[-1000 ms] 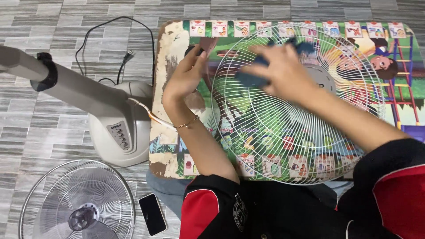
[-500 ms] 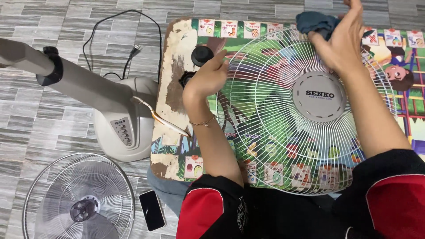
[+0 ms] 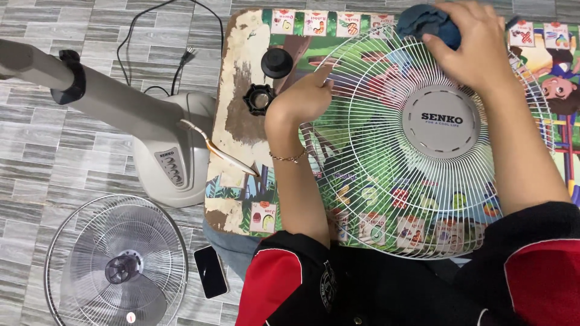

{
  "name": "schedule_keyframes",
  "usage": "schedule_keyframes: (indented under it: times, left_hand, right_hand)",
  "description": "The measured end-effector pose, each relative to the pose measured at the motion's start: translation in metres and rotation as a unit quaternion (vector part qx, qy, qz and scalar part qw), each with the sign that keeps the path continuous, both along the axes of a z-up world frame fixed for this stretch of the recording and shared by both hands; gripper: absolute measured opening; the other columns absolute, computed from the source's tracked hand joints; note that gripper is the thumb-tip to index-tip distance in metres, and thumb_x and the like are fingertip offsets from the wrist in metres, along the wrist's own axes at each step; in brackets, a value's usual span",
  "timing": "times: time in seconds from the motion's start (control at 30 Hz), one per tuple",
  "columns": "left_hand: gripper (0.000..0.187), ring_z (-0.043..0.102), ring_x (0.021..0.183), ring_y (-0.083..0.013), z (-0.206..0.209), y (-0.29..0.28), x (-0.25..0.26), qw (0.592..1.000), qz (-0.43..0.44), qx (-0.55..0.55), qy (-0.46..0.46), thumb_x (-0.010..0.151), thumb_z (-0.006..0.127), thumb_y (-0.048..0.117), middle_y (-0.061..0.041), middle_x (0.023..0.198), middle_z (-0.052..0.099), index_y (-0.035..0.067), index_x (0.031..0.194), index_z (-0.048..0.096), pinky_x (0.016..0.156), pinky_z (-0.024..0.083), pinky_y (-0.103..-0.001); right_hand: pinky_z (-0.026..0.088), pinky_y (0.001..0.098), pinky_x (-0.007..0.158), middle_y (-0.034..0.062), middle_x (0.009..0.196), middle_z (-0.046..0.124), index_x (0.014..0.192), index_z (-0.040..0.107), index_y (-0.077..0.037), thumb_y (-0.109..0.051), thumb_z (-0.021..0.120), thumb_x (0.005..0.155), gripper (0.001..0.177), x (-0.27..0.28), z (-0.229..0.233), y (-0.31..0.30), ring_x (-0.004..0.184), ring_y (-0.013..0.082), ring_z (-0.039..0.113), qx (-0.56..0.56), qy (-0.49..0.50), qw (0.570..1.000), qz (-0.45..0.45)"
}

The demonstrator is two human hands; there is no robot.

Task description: Wiping a fan grill with a cloth to remove dust and dirt.

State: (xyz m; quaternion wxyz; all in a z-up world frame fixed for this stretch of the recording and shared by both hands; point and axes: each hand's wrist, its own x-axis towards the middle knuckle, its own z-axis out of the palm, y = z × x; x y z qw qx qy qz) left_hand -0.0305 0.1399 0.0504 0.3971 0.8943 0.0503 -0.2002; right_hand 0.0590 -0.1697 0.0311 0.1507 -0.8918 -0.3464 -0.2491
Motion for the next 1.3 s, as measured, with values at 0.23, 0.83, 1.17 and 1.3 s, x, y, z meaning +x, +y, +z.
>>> schedule_keyframes:
  times: [0.23,0.83,1.17,1.3]
  left_hand:
    - [0.051,0.071,0.105,-0.0276,-0.007,-0.007,0.007,1.0,0.005,0.023,-0.005,0.1,0.037,0.025,-0.005,0.141,0.065,0.018,0.149,0.05,0.086,0.055,-0.044]
    - [0.056,0.048,0.142,-0.0275,0.006,-0.013,-0.002,0.998,0.016,0.059,0.0,0.102,0.036,0.041,-0.004,0.154,0.051,0.02,0.153,0.046,0.114,0.042,-0.047]
    - [0.055,0.059,0.131,-0.0319,0.012,-0.025,-0.002,0.997,0.019,0.069,-0.017,0.102,0.041,0.035,-0.01,0.146,0.058,0.016,0.153,0.046,0.106,0.048,-0.047]
    - [0.05,0.072,0.103,-0.0349,0.015,-0.039,-0.001,0.993,0.01,0.12,-0.018,0.104,0.042,0.033,-0.014,0.125,0.071,0.011,0.148,0.049,0.085,0.056,-0.051]
  right_hand:
    - [0.048,0.049,0.1,0.0279,0.134,0.071,0.14,0.072,0.011,0.0,0.081,0.093,0.049,-0.014,0.022,0.012,0.115,0.0438,0.063,0.009,0.108,0.989,0.098]
    - [0.068,0.0272,0.052,-0.0012,0.096,0.092,0.105,0.089,-0.02,-0.013,0.078,0.062,0.045,-0.052,0.084,0.005,0.062,0.0196,0.085,-0.278,0.563,0.777,-0.041]
    - [0.056,0.0342,0.054,0.0223,0.098,0.075,0.128,0.078,0.013,-0.01,0.087,0.094,0.041,-0.058,0.034,-0.122,0.062,0.0261,0.068,-0.086,0.195,0.969,-0.124]
    - [0.054,0.036,0.067,0.0145,0.109,0.077,0.127,0.081,0.002,-0.021,0.084,0.087,0.046,-0.069,0.059,-0.095,0.074,0.0268,0.069,-0.126,0.163,0.975,-0.089]
